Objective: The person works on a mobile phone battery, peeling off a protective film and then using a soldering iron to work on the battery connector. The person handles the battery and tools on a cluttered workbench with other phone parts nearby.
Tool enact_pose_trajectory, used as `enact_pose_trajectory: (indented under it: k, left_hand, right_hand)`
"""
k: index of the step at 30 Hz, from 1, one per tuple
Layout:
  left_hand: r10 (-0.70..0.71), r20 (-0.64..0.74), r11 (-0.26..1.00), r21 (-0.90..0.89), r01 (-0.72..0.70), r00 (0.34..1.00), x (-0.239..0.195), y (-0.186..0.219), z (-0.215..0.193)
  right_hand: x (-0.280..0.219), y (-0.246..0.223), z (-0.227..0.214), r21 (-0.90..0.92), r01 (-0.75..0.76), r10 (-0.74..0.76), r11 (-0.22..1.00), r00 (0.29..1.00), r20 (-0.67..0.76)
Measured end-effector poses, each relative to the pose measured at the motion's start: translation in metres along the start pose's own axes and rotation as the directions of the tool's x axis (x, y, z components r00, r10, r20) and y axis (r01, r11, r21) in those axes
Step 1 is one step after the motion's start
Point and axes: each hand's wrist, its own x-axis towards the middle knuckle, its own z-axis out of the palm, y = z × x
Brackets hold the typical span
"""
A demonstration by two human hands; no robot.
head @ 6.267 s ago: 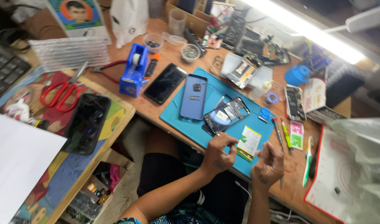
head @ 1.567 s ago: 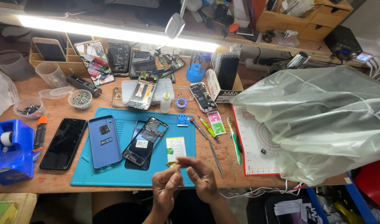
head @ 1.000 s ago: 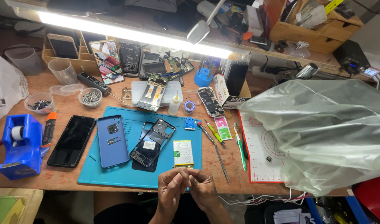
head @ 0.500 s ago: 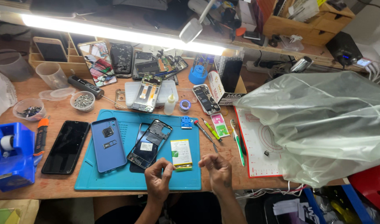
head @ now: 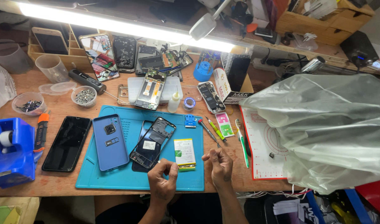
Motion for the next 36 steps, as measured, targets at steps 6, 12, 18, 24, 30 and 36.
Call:
enact_pose_trajectory:
  k: [6,12,18,24,30,36]
  left_hand:
    - [0.053,-0.031,0.998,0.046,-0.052,0.998,-0.002,0.003,0.001]
    - [0.057,-0.033,0.997,0.046,-0.056,0.998,-0.002,0.002,0.0]
    - [0.062,-0.092,0.997,0.04,-0.059,0.994,-0.002,0.0,0.001]
    - [0.026,-0.136,0.999,0.034,-0.022,0.99,0.001,-0.002,-0.001]
    - [0.035,-0.148,0.999,0.004,-0.035,0.988,0.002,0.0,-0.002]
    - [0.052,-0.14,0.999,0.013,-0.051,0.989,0.002,-0.002,-0.003]
  right_hand:
    - [0.006,-0.035,0.014,-0.133,0.046,-0.05,0.99,0.998,-0.031]
    - [0.079,-0.128,0.008,-0.255,0.394,-0.401,0.883,0.916,0.028]
    - [0.19,-0.22,0.001,-0.387,0.683,-0.712,0.619,0.697,0.091]
    - [0.284,-0.25,0.007,-0.497,0.724,-0.736,0.478,0.639,0.223]
    - [0.33,-0.258,0.009,-0.607,0.707,-0.7,0.363,0.636,0.324]
    - [0.303,-0.269,0.0,-0.68,0.668,-0.674,0.303,0.654,0.343]
